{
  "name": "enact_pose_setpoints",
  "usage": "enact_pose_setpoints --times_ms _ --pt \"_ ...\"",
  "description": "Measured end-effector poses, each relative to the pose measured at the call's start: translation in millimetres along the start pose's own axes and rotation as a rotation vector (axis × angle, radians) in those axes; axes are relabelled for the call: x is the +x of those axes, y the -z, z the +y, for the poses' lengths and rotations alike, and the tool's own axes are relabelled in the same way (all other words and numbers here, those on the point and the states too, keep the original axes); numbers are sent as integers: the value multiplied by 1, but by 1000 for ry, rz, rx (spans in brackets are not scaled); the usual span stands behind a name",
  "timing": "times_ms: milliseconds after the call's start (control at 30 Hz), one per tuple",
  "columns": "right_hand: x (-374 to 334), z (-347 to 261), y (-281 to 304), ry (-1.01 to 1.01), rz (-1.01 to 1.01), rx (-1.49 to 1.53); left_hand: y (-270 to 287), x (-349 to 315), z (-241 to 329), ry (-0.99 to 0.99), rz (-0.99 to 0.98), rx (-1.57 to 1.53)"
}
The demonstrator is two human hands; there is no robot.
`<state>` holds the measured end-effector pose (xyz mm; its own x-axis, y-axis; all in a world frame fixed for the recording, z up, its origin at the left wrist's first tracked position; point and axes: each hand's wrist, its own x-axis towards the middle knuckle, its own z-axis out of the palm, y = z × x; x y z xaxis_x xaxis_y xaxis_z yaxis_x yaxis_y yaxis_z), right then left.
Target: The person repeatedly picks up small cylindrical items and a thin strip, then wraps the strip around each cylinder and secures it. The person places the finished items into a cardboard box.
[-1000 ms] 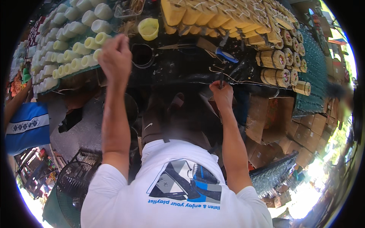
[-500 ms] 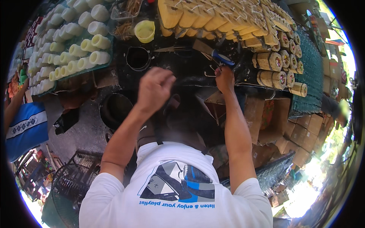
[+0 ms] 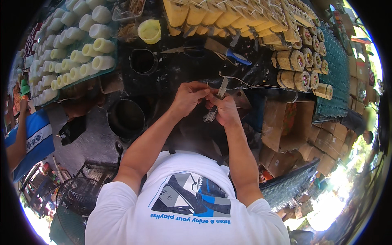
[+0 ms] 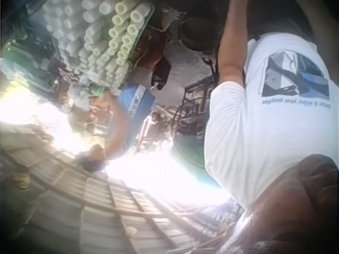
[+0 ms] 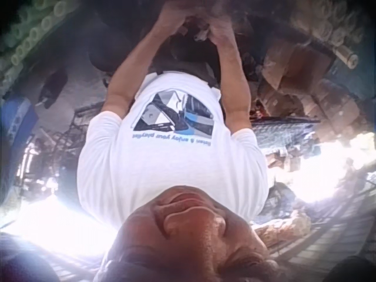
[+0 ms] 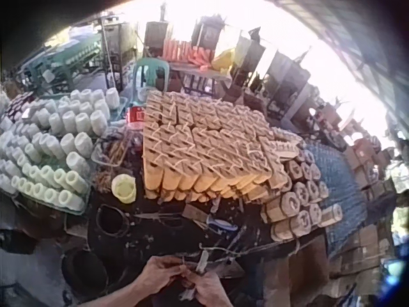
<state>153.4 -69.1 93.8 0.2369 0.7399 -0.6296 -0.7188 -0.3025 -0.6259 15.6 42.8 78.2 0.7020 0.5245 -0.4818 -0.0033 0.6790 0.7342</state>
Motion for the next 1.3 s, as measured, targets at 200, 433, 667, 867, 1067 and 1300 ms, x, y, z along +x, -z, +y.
enact_pose_setpoints --times_ms 200,433,667,867,1067,1300 --pt "-3 10 -10 -10 46 64 1 0 2 19 43 -21" --pt "5 34 1 -118 81 186 6 -2 -8 154 79 -27" --pt "14 62 14 -137 148 -92 12 -4 -34 16 263 482" --pt "6 70 14 437 292 -1145 11 -3 -42 22 397 589" --pt "-1 57 -11 562 225 -1353 15 5 -68 61 446 447" --pt "4 55 -18 506 192 -1372 20 7 -76 -49 431 447"
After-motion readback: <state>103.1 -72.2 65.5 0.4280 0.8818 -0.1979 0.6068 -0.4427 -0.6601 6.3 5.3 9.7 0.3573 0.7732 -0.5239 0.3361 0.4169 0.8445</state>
